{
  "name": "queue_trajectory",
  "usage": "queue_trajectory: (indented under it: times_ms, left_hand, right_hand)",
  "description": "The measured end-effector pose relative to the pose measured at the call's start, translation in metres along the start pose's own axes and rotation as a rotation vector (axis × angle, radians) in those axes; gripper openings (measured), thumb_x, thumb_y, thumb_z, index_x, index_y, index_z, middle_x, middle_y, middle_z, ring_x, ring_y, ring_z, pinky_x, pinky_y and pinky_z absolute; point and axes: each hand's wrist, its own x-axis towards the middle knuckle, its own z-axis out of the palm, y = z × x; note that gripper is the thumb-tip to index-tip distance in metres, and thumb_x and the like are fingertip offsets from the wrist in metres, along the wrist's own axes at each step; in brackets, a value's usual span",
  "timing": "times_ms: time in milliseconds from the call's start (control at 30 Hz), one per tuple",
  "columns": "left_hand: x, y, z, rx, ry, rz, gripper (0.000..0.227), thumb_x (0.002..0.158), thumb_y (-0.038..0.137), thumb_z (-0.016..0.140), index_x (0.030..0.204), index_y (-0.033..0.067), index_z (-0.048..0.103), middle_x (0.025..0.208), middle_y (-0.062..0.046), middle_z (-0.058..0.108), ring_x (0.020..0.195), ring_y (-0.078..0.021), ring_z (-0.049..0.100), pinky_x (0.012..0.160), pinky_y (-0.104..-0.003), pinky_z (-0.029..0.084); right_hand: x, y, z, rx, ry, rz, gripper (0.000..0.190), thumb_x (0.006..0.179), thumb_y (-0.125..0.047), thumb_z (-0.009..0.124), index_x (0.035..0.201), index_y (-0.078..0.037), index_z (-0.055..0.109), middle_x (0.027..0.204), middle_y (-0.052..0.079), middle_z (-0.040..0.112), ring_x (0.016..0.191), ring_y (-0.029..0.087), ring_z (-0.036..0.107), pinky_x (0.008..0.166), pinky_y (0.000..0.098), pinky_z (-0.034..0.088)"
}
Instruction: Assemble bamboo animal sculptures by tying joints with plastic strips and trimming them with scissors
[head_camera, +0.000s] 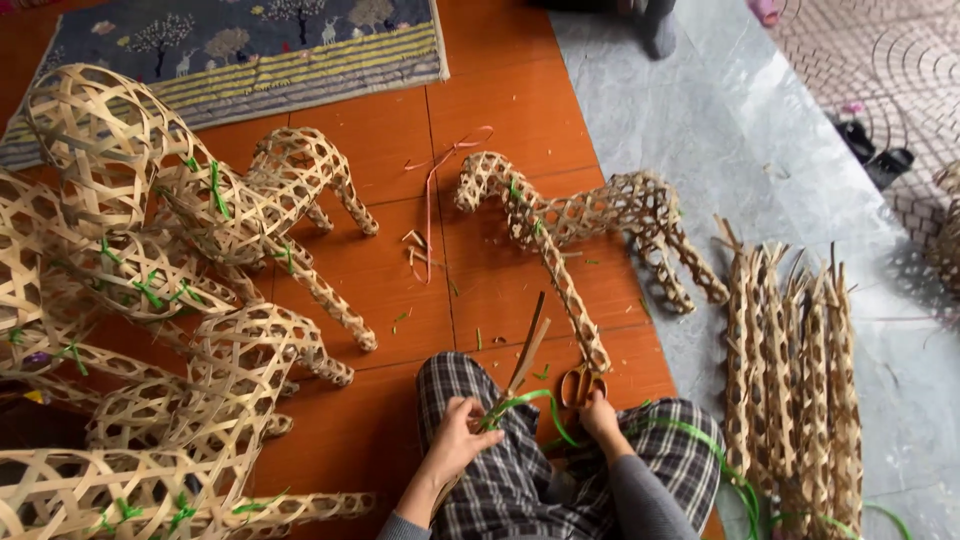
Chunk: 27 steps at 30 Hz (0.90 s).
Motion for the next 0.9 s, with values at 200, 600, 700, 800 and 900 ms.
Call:
queue_trajectory:
  times_ms: [200,600,700,800,900]
  left_hand:
    - [0.007,0.006,-0.001,0.069,0.028,-0.120,0.030,0.089,0.033,0.071,0.098,0.0151,0.049,0.098,0.001,0.069,0.093,-0.0148,0.067,0.080,-0.030,0.049]
    - [0.036,-0.004,-0.013,-0.381,-0.216,-0.617,0.041,0.088,0.011,0.071,0.122,0.0066,0.049,0.119,-0.013,0.049,0.123,-0.0302,0.054,0.104,-0.047,0.043]
    - [0.058,-0.085,-0.005,-0.396,-0.222,-0.607,0.042,0.091,0.001,0.064,0.131,-0.0081,0.060,0.123,-0.024,0.070,0.111,-0.0345,0.065,0.097,-0.042,0.050]
    - [0.051,-0.056,-0.007,-0.255,-0.318,-0.678,0.036,0.099,0.017,0.053,0.129,-0.0021,0.059,0.122,-0.020,0.066,0.116,-0.0367,0.063,0.102,-0.049,0.050]
    - [0.031,-0.023,-0.007,-0.254,-0.219,-0.545,0.023,0.097,0.017,0.058,0.108,-0.0032,0.056,0.083,-0.025,0.068,0.078,-0.0404,0.068,0.076,-0.046,0.050]
  right_hand:
    - [-0.018,-0.014,0.011,-0.257,0.205,-0.274,0.024,0.083,-0.014,0.053,0.102,0.000,0.057,0.094,0.021,0.060,0.096,0.040,0.055,0.087,0.0473,0.048]
    - [-0.059,-0.046,-0.032,-0.153,0.087,-0.075,0.064,0.098,-0.033,0.038,0.155,-0.022,0.011,0.095,0.025,0.053,0.075,0.048,0.064,0.065,0.0576,0.050]
    - [-0.082,-0.065,-0.066,-0.002,0.043,-0.031,0.093,0.086,-0.032,0.066,0.155,-0.018,0.006,0.099,0.028,0.058,0.085,0.049,0.062,0.072,0.0557,0.049]
    - [-0.100,-0.090,-0.102,0.233,0.021,0.014,0.036,0.095,-0.028,0.040,0.126,-0.013,0.029,0.093,0.022,0.063,0.079,0.045,0.062,0.070,0.0561,0.047]
    - [-0.111,-0.097,-0.124,0.519,-0.072,0.130,0.064,0.088,-0.031,0.060,0.140,-0.017,0.026,0.113,0.018,0.066,0.092,0.034,0.068,0.075,0.0411,0.051]
